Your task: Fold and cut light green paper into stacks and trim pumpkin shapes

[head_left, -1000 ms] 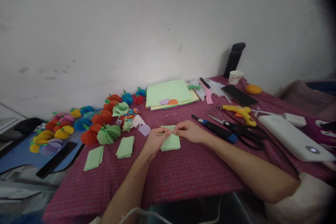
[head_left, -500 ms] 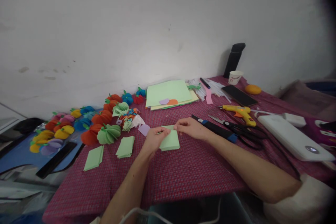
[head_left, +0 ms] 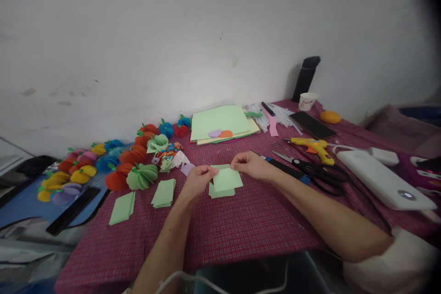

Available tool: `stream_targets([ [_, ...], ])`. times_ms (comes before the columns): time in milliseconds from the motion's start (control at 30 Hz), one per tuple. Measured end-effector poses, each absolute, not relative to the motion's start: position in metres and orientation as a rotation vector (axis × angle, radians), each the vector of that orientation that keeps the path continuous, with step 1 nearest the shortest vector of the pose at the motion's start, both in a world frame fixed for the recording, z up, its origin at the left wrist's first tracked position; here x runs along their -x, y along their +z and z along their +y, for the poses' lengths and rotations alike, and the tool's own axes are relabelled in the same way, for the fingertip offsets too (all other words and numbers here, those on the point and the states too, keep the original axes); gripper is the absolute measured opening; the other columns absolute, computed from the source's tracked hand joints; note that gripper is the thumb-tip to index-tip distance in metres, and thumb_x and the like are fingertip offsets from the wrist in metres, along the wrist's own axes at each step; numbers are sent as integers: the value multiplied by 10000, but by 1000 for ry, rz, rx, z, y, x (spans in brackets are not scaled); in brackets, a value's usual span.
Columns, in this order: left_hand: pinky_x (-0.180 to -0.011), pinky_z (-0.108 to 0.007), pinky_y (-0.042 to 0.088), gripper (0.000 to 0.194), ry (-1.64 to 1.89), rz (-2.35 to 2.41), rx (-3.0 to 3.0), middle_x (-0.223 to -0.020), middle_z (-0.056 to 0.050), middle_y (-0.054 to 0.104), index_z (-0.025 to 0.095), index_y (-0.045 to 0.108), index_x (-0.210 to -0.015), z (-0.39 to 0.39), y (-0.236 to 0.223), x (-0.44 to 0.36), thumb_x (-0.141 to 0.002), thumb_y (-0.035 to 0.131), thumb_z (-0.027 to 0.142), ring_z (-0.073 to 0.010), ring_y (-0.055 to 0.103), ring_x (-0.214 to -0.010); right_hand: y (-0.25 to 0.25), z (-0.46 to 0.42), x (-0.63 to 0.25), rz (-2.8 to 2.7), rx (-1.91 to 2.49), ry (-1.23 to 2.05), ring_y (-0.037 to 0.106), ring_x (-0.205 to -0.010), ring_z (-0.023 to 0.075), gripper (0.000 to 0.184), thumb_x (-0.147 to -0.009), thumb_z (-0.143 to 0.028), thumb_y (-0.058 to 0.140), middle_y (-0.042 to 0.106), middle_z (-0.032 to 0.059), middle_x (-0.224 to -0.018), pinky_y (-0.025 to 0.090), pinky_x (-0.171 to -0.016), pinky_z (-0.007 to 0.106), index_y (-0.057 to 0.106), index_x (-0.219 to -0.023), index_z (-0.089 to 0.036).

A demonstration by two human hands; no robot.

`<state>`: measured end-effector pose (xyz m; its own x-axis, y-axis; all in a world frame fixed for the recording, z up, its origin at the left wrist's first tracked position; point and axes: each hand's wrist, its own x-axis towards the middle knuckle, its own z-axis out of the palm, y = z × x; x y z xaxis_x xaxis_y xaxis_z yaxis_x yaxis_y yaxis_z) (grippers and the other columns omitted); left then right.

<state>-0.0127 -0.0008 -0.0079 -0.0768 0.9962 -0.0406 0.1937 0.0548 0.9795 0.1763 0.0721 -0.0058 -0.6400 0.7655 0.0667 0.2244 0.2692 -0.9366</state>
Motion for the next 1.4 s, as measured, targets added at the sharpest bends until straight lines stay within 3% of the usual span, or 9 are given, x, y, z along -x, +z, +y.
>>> stream_targets([
  [167, -489, -222, 378, 319, 1312, 1568, -1220, -476, -2, 545, 138, 559, -566, 2, -2, 25, -670, 546, 439, -97, 474, -428, 2, 76, -182, -1948, 854, 1425, 419, -491, 71, 195, -682, -315, 527, 505, -14, -541, 320, -484, 200, 572, -638, -130],
  [233, -530, -220, 387, 335, 1342, 1601, -1280, -525, -16, 567, 135, 581, -615, 1, -1, 22, -697, 508, 451, -108, 501, -493, 3, 74, -182, -1992, 838, 1442, 418, -482, 72, 195, -682, -312, 524, 503, -16, -529, 319, -477, 200, 572, -636, -130],
  [333, -568, -209, 381, 318, 1159, 1482, -1461, -673, -29, 606, 139, 623, -745, -1, -4, 10, -706, 503, 432, -122, 517, -614, -1, 68, -178, -2097, 793, 1455, 418, -474, 72, 185, -687, -297, 508, 498, -24, -516, 316, -466, 197, 576, -633, -134],
  [433, -457, -188, 301, 290, 908, 1401, -1542, -570, 6, 542, 138, 629, -695, -5, -8, 0, -689, 529, 410, -89, 431, -501, -5, 62, -175, -2158, 772, 1440, 409, -463, 68, 171, -683, -278, 503, 492, -33, -507, 302, -449, 192, 581, -628, -136],
  [567, -415, -181, 240, 291, 848, 1425, -1519, -480, 38, 438, 130, 587, -600, -6, -12, 2, -686, 530, 402, -60, 341, -432, -6, 64, -177, -2159, 771, 1456, 411, -441, 63, 159, -681, -264, 513, 496, -33, -487, 301, -433, 187, 581, -625, -132],
  [967, -478, -183, 332, 294, 1279, 1483, -1355, -571, 11, 547, 108, 597, -673, 2, -13, 11, -681, 541, 397, -72, 430, -501, -5, 65, -174, -1840, 800, 1765, 529, -559, 77, 327, -655, -440, 580, 620, 31, -659, 419, -570, 208, 603, -706, -118],
  [1200, -493, -185, 363, 285, 1131, 1435, -1327, -577, 13, 564, 114, 589, -666, 0, -12, 9, -654, 574, 399, -78, 461, -509, -10, 67, -173, -1780, 838, 1782, 514, -501, 61, 336, -606, -444, 621, 627, 26, -618, 410, -537, 196, 602, -657, -112],
  [1400, -503, -189, 374, 279, 1232, 1429, -1286, -564, 19, 566, 117, 595, -653, 1, -14, 7, -646, 586, 397, -79, 470, -506, -12, 64, -170, -1745, 838, 1823, 530, -542, 74, 356, -578, -449, 643, 641, 42, -661, 427, -582, 206, 628, -681, -109],
])
